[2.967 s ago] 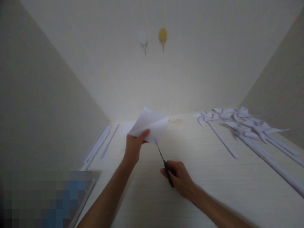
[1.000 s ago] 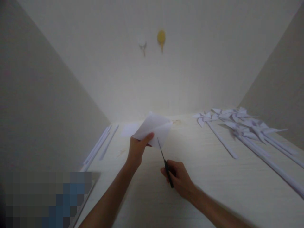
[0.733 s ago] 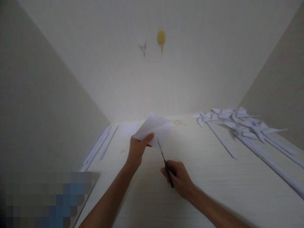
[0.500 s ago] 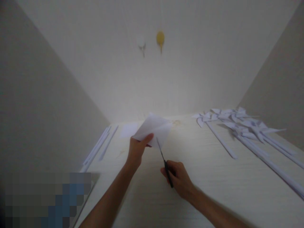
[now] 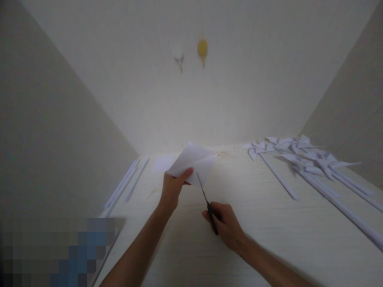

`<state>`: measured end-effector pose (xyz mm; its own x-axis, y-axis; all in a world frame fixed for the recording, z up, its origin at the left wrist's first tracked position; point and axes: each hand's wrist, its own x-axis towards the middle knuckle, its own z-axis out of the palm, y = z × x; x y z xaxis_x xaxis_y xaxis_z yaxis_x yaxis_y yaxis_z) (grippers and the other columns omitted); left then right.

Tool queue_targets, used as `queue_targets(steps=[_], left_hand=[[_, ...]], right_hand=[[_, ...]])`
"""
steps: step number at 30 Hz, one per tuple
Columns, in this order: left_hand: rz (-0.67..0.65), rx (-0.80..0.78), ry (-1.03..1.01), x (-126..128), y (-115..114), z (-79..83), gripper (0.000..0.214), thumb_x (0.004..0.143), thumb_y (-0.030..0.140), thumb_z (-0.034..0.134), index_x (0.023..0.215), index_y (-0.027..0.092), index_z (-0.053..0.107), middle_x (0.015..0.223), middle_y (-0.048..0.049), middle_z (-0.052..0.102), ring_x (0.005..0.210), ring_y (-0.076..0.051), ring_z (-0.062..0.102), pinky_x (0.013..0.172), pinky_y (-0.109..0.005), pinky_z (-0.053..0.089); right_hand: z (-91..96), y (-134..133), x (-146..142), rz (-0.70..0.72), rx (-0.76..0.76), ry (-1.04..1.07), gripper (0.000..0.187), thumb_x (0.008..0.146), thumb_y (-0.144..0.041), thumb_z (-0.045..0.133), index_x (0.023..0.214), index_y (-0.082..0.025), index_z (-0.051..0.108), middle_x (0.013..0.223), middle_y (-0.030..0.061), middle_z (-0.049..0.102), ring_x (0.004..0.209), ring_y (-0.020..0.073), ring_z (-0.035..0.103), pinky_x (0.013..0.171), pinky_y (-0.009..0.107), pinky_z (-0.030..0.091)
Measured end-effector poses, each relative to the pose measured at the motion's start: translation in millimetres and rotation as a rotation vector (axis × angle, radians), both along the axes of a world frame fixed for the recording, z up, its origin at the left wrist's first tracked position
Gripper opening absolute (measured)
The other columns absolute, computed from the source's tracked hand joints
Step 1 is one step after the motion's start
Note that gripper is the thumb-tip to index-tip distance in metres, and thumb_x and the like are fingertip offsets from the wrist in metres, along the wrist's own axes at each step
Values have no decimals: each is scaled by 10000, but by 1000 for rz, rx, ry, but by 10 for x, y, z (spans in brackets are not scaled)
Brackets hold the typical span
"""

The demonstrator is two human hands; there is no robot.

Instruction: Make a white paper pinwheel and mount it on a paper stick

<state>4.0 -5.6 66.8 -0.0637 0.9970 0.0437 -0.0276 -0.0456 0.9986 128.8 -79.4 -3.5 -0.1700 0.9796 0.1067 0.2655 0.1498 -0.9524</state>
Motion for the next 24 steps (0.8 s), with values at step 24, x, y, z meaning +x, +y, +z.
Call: queue_targets(steps=[24], left_hand=[[-66, -14, 59, 50, -43, -19, 207, 503, 290, 657, 578, 102, 615, 507, -27, 583, 445, -113, 509, 369, -199, 425]], right_hand=[[34, -13, -12, 15, -16, 57, 333, 723, -424, 435, 510, -181, 359, 443, -50, 345, 418, 78, 329, 393, 204, 261]])
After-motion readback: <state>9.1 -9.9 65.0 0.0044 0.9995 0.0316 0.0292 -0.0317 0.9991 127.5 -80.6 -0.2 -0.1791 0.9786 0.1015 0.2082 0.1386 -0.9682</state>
